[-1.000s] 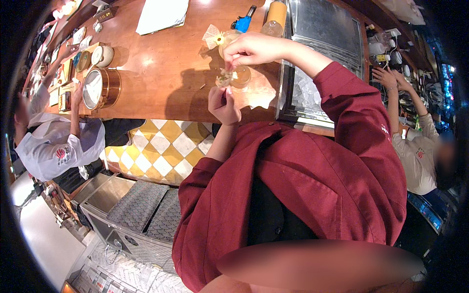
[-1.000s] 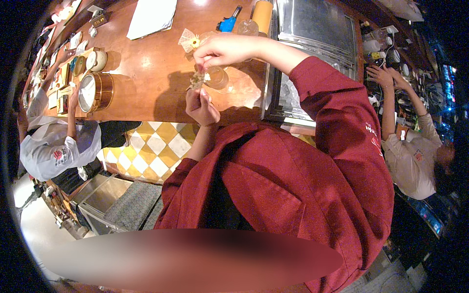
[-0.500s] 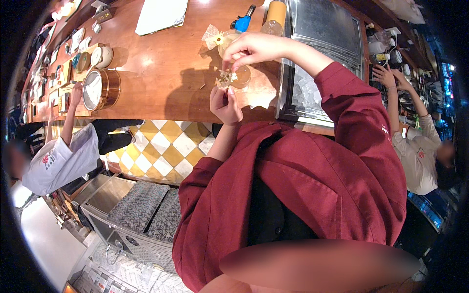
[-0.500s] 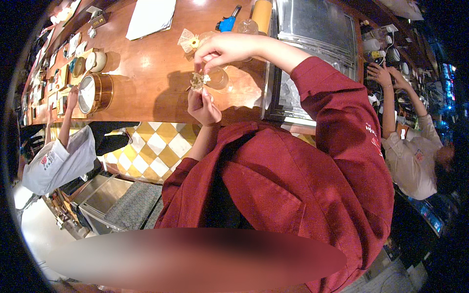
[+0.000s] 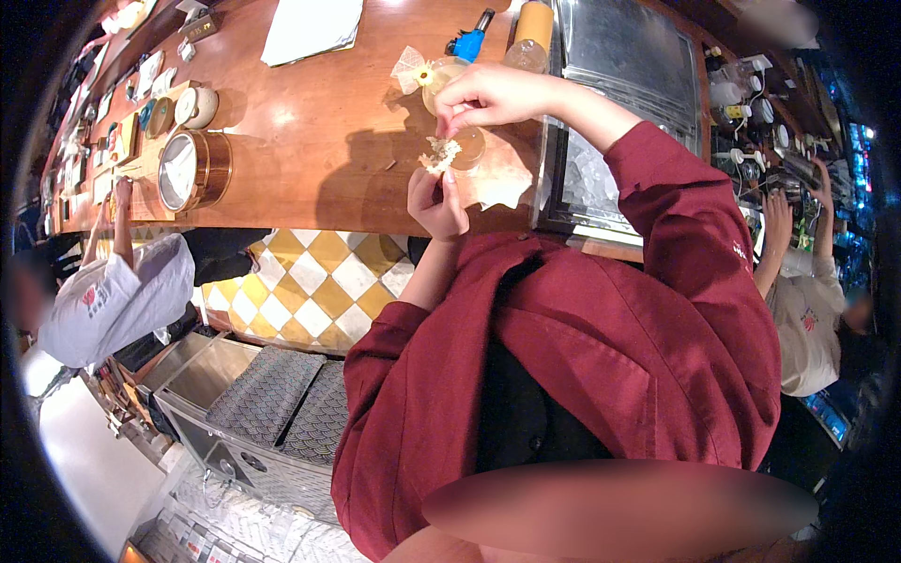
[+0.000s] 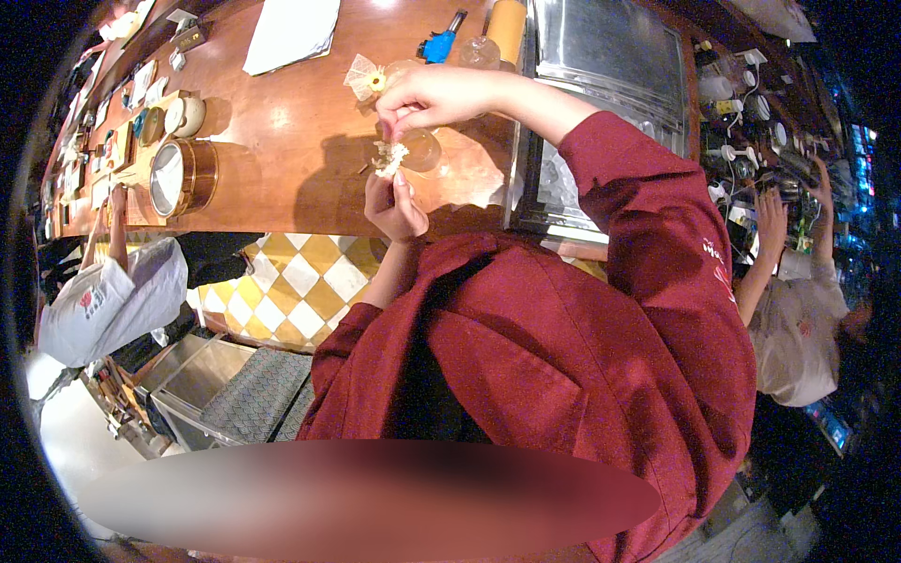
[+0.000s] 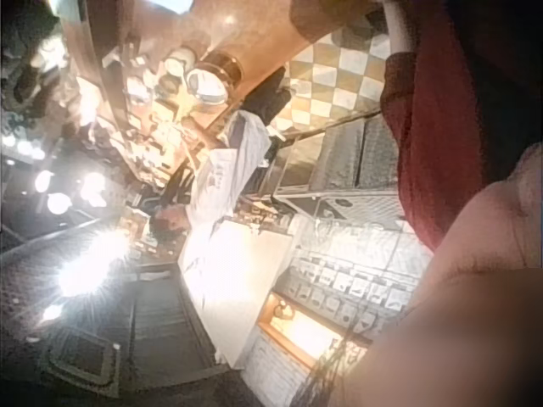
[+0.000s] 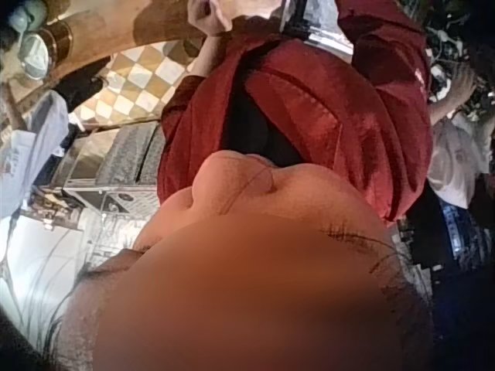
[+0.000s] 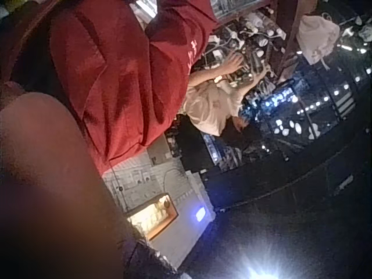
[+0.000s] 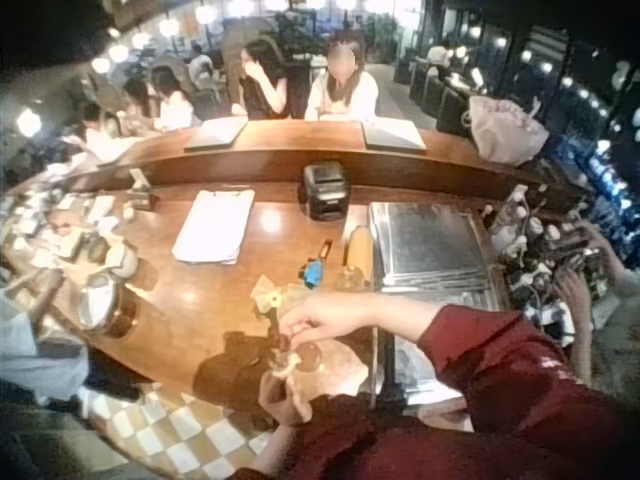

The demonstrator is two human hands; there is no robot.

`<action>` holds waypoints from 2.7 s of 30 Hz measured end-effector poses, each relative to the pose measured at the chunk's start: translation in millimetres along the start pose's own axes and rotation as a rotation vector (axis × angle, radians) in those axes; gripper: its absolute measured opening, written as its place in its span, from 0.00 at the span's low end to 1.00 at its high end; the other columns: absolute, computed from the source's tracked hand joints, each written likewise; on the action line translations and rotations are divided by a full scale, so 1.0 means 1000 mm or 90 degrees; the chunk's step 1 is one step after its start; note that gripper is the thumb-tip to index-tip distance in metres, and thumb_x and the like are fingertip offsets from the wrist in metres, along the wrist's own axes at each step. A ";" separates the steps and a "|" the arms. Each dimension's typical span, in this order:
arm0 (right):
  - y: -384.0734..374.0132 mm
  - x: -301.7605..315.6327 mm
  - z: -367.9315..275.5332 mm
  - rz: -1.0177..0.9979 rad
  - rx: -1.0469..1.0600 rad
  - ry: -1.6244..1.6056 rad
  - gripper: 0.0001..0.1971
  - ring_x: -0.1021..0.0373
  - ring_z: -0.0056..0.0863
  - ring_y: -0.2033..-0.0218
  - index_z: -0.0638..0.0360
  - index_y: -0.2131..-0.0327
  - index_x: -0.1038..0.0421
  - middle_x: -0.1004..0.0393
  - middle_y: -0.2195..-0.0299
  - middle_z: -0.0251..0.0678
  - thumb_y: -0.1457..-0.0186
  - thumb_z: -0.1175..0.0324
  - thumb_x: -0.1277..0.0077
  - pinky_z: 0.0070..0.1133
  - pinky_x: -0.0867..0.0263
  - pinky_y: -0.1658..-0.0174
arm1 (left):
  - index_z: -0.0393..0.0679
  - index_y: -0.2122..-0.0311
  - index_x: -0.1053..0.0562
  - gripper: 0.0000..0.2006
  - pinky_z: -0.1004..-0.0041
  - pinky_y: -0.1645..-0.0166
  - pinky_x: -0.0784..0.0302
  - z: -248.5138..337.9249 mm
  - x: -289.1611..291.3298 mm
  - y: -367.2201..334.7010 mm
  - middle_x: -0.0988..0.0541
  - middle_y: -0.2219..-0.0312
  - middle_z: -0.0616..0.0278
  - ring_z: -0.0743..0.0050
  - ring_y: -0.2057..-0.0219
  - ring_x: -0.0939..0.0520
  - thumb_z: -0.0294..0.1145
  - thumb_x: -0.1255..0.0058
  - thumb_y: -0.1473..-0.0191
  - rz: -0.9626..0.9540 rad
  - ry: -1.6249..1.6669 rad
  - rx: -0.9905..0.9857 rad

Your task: The person selects small edible flowers from a container and places them into two glasses on the bar counter. They then retrieve ice from a bin using tongs and add it to the glasses.

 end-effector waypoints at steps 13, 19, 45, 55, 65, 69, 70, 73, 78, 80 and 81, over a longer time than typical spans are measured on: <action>0.006 -0.006 0.001 -0.023 -0.016 0.145 0.05 0.33 0.22 0.79 0.57 0.70 0.27 0.31 0.81 0.29 0.46 0.67 0.46 0.21 0.41 0.76 | 0.39 0.57 0.28 0.13 0.81 0.75 0.39 0.020 -0.002 0.008 0.29 0.73 0.61 0.81 0.78 0.33 0.18 0.47 0.51 0.005 0.029 -0.190; 0.004 -0.004 -0.003 -0.017 0.004 0.166 0.04 0.33 0.24 0.80 0.56 0.70 0.27 0.31 0.80 0.30 0.47 0.68 0.46 0.22 0.41 0.76 | 0.35 0.62 0.27 0.09 0.80 0.72 0.36 -0.010 -0.002 0.009 0.28 0.71 0.61 0.80 0.76 0.31 0.21 0.46 0.50 -0.040 0.099 -0.029; -0.001 -0.001 -0.008 -0.060 -0.012 0.247 0.06 0.31 0.33 0.73 0.52 0.70 0.28 0.29 0.77 0.31 0.45 0.62 0.49 0.29 0.38 0.70 | 0.34 0.60 0.26 0.08 0.85 0.75 0.38 -0.013 -0.008 0.009 0.29 0.72 0.68 0.89 0.78 0.32 0.20 0.49 0.47 0.077 0.225 0.258; -0.002 -0.004 -0.016 -0.052 -0.016 0.290 0.08 0.30 0.36 0.72 0.54 0.72 0.32 0.28 0.76 0.32 0.46 0.62 0.50 0.32 0.37 0.70 | 0.35 0.65 0.24 0.04 0.86 0.77 0.40 -0.006 -0.003 0.003 0.29 0.75 0.72 0.92 0.79 0.34 0.21 0.46 0.47 0.112 0.141 0.281; -0.001 -0.005 -0.015 -0.048 -0.008 0.301 0.09 0.30 0.38 0.71 0.54 0.72 0.34 0.29 0.76 0.33 0.46 0.61 0.50 0.32 0.38 0.70 | 0.35 0.65 0.23 0.05 0.85 0.79 0.43 -0.004 -0.006 0.002 0.30 0.77 0.73 0.92 0.81 0.36 0.20 0.46 0.48 0.099 0.171 0.289; -0.003 -0.004 -0.019 -0.040 0.001 0.297 0.09 0.30 0.38 0.72 0.54 0.72 0.34 0.29 0.76 0.33 0.45 0.61 0.50 0.32 0.38 0.70 | 0.35 0.67 0.23 0.04 0.85 0.78 0.43 -0.003 -0.003 0.001 0.30 0.77 0.73 0.92 0.81 0.37 0.20 0.45 0.49 0.102 0.116 0.270; -0.003 -0.004 -0.019 -0.040 0.003 0.296 0.09 0.30 0.38 0.72 0.54 0.72 0.34 0.29 0.76 0.33 0.45 0.61 0.50 0.32 0.38 0.70 | 0.35 0.68 0.23 0.03 0.85 0.78 0.43 -0.002 -0.001 0.001 0.30 0.77 0.73 0.92 0.80 0.37 0.20 0.44 0.50 0.101 0.083 0.258; -0.001 -0.005 -0.017 -0.043 0.001 0.289 0.08 0.30 0.38 0.72 0.54 0.72 0.33 0.29 0.76 0.33 0.45 0.62 0.51 0.32 0.37 0.71 | 0.35 0.68 0.23 0.04 0.85 0.77 0.42 0.008 -0.002 -0.005 0.30 0.78 0.73 0.92 0.80 0.37 0.19 0.43 0.52 0.110 0.081 0.214; 0.000 -0.004 -0.011 -0.050 -0.028 0.292 0.07 0.29 0.37 0.72 0.54 0.71 0.32 0.28 0.76 0.33 0.45 0.63 0.51 0.31 0.36 0.71 | 0.36 0.68 0.23 0.06 0.84 0.77 0.44 0.004 -0.001 -0.003 0.32 0.79 0.73 0.91 0.80 0.38 0.17 0.43 0.53 0.103 0.095 0.214; -0.001 -0.005 -0.010 -0.060 -0.038 0.289 0.06 0.28 0.37 0.72 0.54 0.71 0.32 0.27 0.75 0.33 0.45 0.63 0.51 0.30 0.35 0.71 | 0.36 0.68 0.23 0.06 0.84 0.77 0.44 0.005 0.000 -0.004 0.32 0.79 0.73 0.90 0.80 0.38 0.16 0.44 0.53 0.103 0.091 0.198; -0.001 -0.005 -0.010 -0.063 -0.041 0.288 0.06 0.28 0.36 0.71 0.54 0.71 0.32 0.27 0.75 0.33 0.45 0.64 0.51 0.30 0.35 0.70 | 0.36 0.68 0.23 0.06 0.83 0.77 0.45 0.009 -0.001 -0.006 0.33 0.80 0.73 0.90 0.81 0.39 0.16 0.44 0.54 0.108 0.087 0.176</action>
Point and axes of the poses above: each hand's wrist, its own y-axis away from the middle knuckle, its own x-axis out of the back of the hand, z = x × y, the point moved 10 cm from there along -y, towards the middle knuckle
